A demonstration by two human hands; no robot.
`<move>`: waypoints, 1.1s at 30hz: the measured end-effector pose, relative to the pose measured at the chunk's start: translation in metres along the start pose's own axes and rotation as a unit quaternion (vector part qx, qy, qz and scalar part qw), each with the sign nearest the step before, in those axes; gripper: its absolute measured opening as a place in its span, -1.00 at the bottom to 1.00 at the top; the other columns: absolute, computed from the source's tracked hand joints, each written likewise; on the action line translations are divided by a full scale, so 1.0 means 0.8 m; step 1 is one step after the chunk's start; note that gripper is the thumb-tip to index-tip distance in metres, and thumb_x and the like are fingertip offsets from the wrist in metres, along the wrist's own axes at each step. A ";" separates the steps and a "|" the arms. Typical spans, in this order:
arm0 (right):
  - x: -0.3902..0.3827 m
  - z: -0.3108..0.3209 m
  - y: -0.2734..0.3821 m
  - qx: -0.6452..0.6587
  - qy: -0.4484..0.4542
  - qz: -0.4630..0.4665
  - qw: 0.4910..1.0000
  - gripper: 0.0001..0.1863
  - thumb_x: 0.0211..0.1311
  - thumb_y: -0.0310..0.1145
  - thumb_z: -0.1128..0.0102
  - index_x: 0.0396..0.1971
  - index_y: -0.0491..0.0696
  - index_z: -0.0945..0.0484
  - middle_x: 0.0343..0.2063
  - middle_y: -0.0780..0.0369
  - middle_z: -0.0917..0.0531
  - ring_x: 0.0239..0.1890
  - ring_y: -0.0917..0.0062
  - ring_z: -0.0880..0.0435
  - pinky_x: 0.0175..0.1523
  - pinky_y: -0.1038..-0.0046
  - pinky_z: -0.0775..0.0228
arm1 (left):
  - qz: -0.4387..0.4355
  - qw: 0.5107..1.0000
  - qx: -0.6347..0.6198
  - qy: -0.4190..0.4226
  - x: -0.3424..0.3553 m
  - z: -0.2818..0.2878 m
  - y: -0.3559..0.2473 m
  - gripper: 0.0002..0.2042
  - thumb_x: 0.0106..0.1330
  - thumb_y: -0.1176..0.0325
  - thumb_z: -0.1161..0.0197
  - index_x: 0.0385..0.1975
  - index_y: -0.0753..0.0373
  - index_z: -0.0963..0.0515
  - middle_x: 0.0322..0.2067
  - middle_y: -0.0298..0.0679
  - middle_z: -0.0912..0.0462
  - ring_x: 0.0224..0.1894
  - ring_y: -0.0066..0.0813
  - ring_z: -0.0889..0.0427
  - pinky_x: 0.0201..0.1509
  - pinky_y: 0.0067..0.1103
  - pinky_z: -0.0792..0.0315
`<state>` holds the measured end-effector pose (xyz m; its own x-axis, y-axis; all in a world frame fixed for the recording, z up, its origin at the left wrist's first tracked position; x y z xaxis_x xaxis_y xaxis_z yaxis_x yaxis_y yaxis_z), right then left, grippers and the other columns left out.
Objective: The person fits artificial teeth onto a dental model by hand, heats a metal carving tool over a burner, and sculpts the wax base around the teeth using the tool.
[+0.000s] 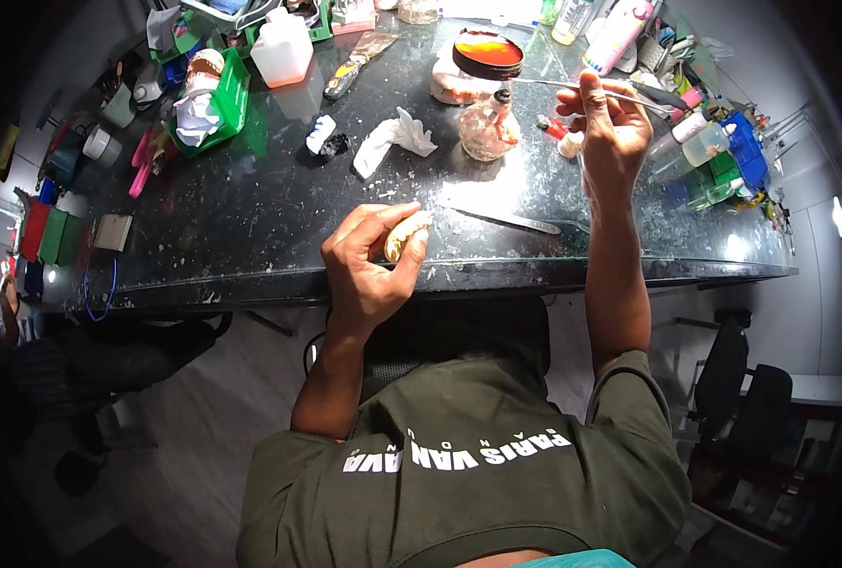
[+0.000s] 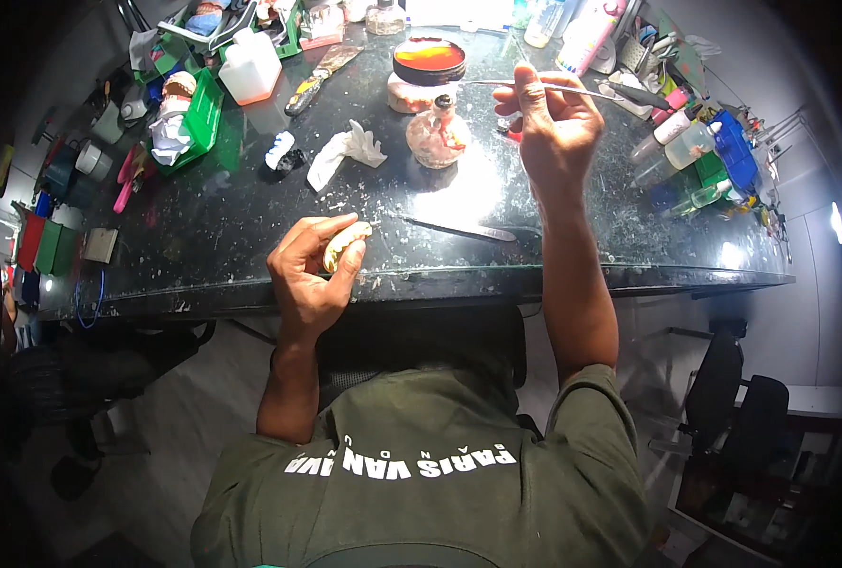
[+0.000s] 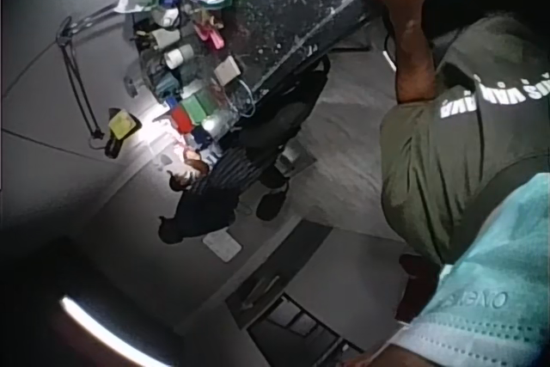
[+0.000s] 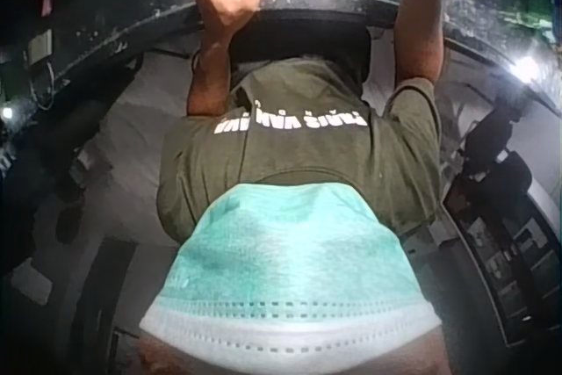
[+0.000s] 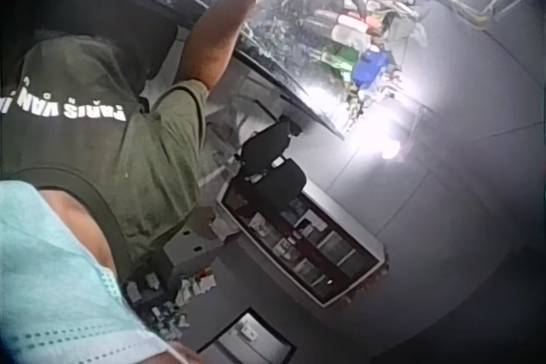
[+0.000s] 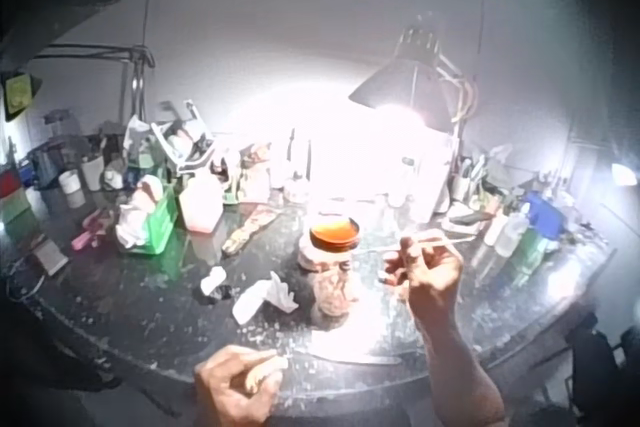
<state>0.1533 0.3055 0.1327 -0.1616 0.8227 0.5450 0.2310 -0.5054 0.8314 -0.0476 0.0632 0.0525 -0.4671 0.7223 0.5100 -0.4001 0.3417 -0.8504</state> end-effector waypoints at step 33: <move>-0.219 -0.053 0.042 0.034 0.166 0.194 0.966 -0.81 0.13 -0.60 -0.26 -0.22 -0.29 -0.64 -0.40 0.00 -0.74 -0.37 0.26 -0.78 -0.28 0.34 -0.63 | -0.024 0.999 -0.016 0.022 -0.003 -0.002 -0.001 -0.73 0.29 0.69 -0.34 -0.01 0.48 -0.65 -0.06 -0.07 -0.67 -0.08 -0.43 -0.77 0.02 -0.57 -0.67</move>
<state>0.1487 0.1335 0.0701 -0.3470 0.4405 0.8280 0.3975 -0.7306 0.5552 -0.0447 0.0621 0.0513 -0.4115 0.7305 0.5450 -0.3964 0.3950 -0.8288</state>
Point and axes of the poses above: each hand's wrist, its own x-axis towards the middle knuckle, its own z-axis out of the back of the hand, y = z × x, the point moved 10 cm from there along x, towards the middle knuckle
